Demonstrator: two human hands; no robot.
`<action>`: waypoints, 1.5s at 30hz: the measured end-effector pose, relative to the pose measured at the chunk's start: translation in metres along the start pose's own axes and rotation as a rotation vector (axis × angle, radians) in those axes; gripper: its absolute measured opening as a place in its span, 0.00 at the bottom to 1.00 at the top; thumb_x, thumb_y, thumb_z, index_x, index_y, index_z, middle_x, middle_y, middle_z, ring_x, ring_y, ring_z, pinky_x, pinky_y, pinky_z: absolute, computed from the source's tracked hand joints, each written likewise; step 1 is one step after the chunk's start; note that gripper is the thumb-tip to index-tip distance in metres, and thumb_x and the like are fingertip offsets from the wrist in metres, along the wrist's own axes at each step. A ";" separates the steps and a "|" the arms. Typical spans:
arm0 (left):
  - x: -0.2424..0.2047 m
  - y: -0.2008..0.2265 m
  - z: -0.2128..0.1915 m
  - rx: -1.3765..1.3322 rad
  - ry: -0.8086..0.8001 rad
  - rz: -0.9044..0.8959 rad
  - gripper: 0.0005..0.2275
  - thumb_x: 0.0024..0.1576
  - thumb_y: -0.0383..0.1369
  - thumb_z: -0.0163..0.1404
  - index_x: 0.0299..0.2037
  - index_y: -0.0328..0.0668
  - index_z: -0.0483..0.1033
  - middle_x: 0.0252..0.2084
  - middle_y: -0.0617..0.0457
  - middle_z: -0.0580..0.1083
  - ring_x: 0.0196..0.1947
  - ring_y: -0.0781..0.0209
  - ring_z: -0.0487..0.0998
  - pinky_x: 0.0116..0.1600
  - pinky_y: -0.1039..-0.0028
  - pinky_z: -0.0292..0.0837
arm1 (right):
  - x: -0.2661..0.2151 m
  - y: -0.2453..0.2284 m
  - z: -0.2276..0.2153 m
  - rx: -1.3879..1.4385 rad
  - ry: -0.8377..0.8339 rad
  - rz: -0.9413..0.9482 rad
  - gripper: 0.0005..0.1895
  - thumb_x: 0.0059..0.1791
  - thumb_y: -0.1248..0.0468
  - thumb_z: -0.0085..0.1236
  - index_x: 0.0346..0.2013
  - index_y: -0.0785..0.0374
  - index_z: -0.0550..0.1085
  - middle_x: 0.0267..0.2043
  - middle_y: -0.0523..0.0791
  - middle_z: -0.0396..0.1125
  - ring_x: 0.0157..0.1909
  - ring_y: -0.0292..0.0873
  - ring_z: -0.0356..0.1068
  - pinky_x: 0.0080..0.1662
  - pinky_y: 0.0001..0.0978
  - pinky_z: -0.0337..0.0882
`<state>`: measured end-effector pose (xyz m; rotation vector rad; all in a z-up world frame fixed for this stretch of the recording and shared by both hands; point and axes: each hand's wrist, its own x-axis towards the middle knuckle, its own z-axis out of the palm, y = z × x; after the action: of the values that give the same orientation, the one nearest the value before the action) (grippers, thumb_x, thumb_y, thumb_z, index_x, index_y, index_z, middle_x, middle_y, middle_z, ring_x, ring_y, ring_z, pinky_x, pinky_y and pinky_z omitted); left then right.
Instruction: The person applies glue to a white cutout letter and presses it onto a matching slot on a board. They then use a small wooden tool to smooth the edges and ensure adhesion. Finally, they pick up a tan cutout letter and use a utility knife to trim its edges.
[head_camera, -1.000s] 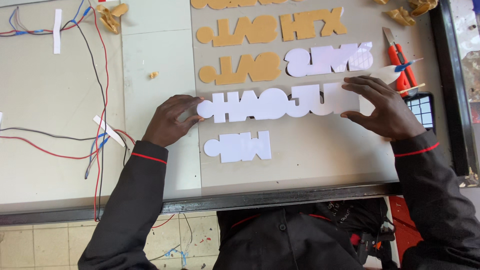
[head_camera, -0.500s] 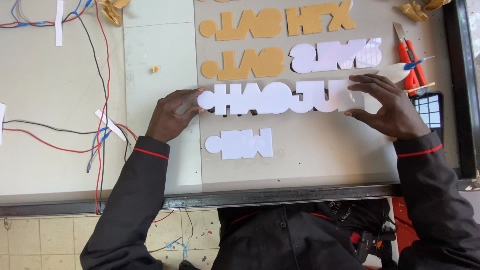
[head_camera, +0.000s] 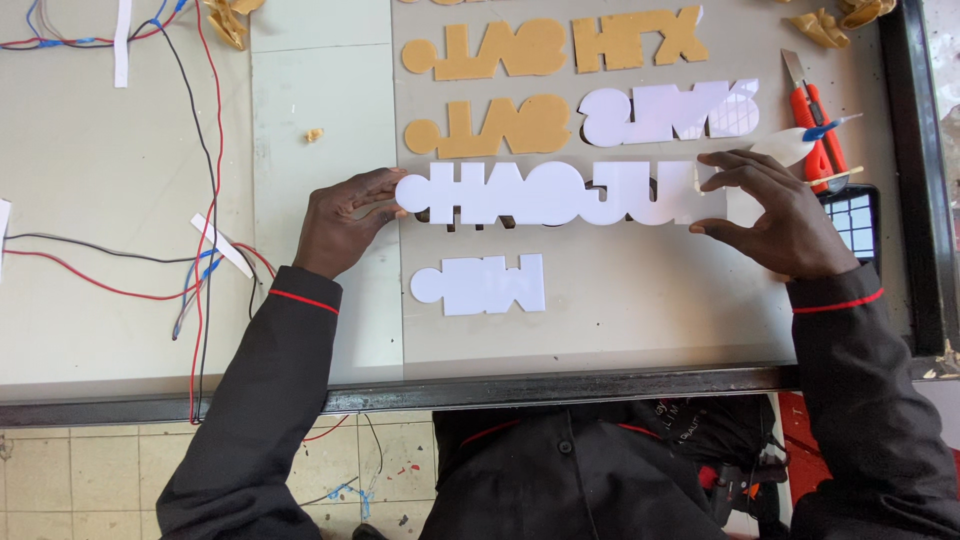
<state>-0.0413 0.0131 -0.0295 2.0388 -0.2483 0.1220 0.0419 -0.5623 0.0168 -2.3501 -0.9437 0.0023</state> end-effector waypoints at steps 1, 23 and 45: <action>0.000 0.002 0.000 0.000 -0.001 0.000 0.21 0.64 0.22 0.65 0.68 0.42 0.79 0.60 0.46 0.84 0.61 0.55 0.87 0.74 0.65 0.82 | -0.001 0.000 0.000 0.001 0.000 0.001 0.25 0.49 0.62 0.78 0.57 0.65 0.77 0.74 0.57 0.74 0.78 0.60 0.70 0.77 0.55 0.69; -0.005 -0.034 0.010 0.331 -0.003 0.259 0.21 0.57 0.29 0.75 0.61 0.44 0.85 0.56 0.53 0.84 0.59 0.53 0.81 0.68 0.62 0.74 | -0.006 0.021 0.013 -0.047 -0.042 0.023 0.25 0.50 0.58 0.77 0.58 0.61 0.79 0.75 0.49 0.74 0.78 0.57 0.66 0.74 0.55 0.70; -0.006 -0.037 0.012 0.354 -0.024 0.221 0.20 0.58 0.31 0.74 0.60 0.44 0.86 0.55 0.55 0.85 0.62 0.51 0.79 0.68 0.60 0.74 | 0.003 0.019 0.011 -0.050 -0.031 0.004 0.28 0.51 0.59 0.76 0.63 0.65 0.78 0.76 0.51 0.73 0.80 0.59 0.63 0.75 0.57 0.69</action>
<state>-0.0394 0.0196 -0.0682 2.3599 -0.4961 0.2960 0.0539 -0.5654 -0.0017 -2.4037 -0.9639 0.0166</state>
